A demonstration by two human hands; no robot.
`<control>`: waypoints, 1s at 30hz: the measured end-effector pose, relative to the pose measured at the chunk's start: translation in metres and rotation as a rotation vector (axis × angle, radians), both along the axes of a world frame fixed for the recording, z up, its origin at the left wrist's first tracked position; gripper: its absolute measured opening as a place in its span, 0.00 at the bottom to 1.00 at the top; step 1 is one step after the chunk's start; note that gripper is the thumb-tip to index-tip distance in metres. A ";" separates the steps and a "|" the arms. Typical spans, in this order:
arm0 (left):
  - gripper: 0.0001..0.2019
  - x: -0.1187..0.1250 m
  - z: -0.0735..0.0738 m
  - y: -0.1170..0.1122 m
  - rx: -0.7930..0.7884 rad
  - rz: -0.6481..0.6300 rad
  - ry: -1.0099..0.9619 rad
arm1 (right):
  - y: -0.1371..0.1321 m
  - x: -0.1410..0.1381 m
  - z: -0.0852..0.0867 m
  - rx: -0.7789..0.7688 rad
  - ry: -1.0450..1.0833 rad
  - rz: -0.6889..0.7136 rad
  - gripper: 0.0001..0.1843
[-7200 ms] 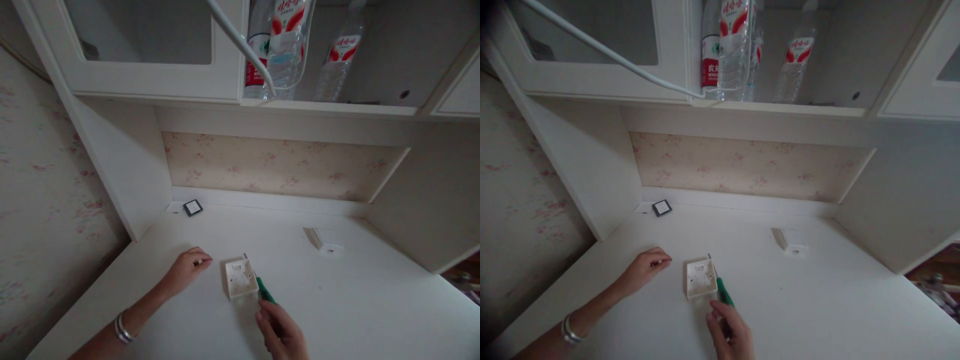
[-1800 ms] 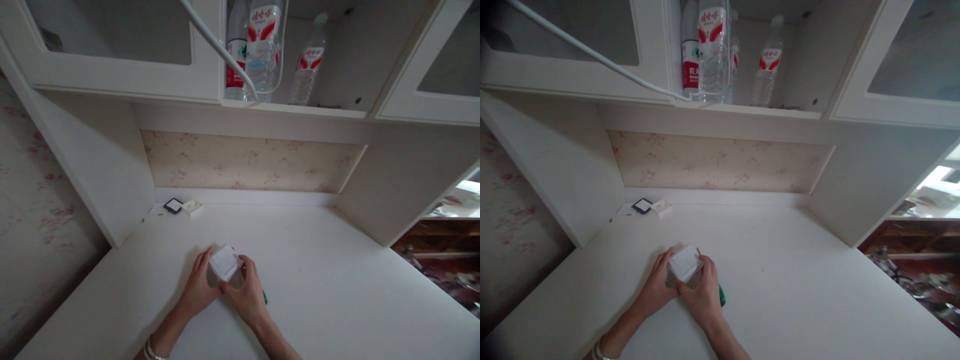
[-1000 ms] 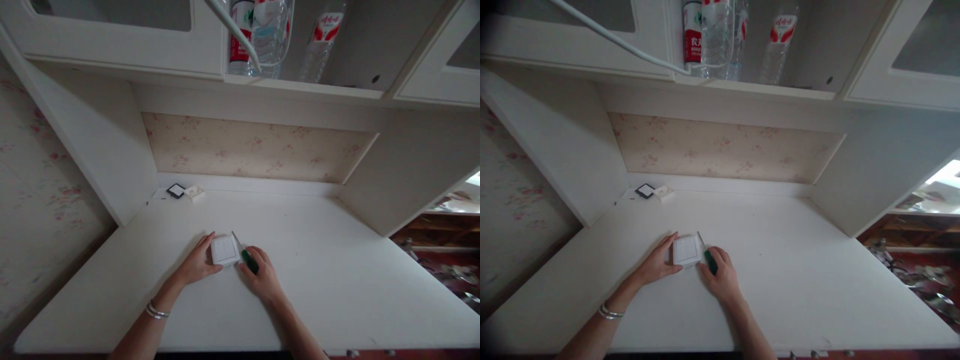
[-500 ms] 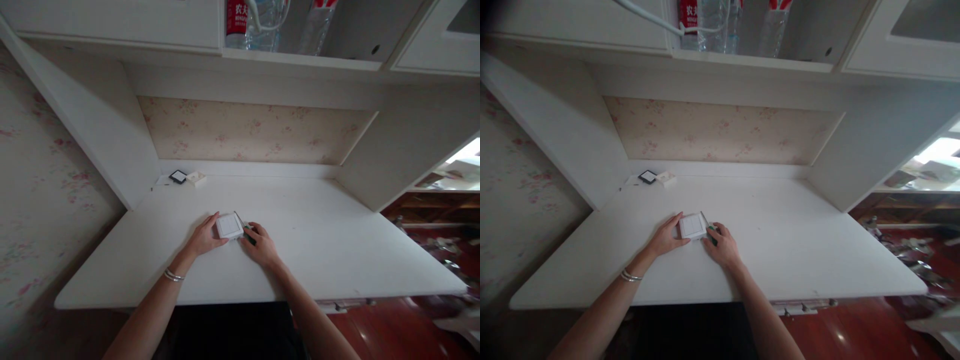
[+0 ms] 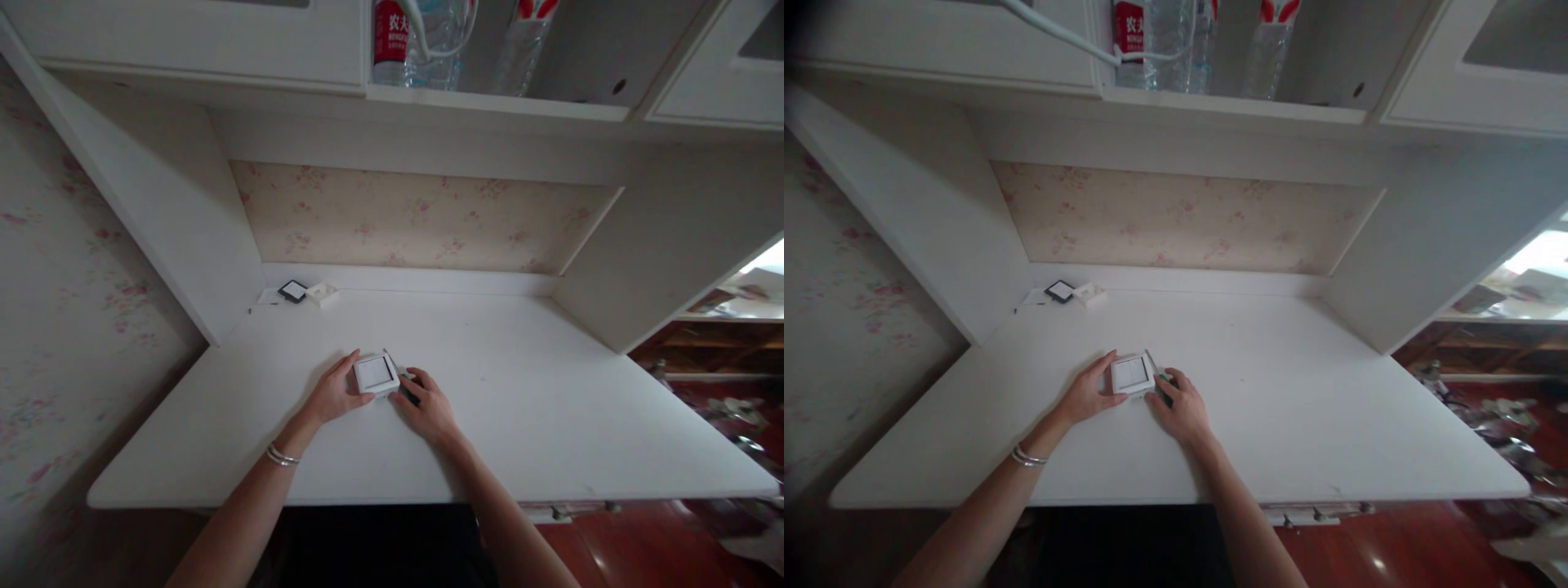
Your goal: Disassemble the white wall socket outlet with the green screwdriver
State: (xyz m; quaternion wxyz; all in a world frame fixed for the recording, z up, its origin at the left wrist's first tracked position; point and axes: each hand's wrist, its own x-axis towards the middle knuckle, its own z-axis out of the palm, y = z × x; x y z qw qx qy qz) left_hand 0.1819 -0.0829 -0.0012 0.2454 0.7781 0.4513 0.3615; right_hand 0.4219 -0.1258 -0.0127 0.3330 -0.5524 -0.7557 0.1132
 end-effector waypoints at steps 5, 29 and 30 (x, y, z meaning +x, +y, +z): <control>0.45 0.002 0.002 -0.002 -0.038 0.010 -0.037 | -0.001 0.000 0.003 0.002 -0.006 0.009 0.19; 0.14 -0.091 0.020 0.121 -0.771 0.583 -0.916 | 0.001 0.004 0.001 -0.065 0.141 -0.036 0.17; 0.12 -0.091 0.019 0.126 -0.755 0.600 -0.919 | 0.002 0.004 0.002 -0.067 0.141 -0.034 0.17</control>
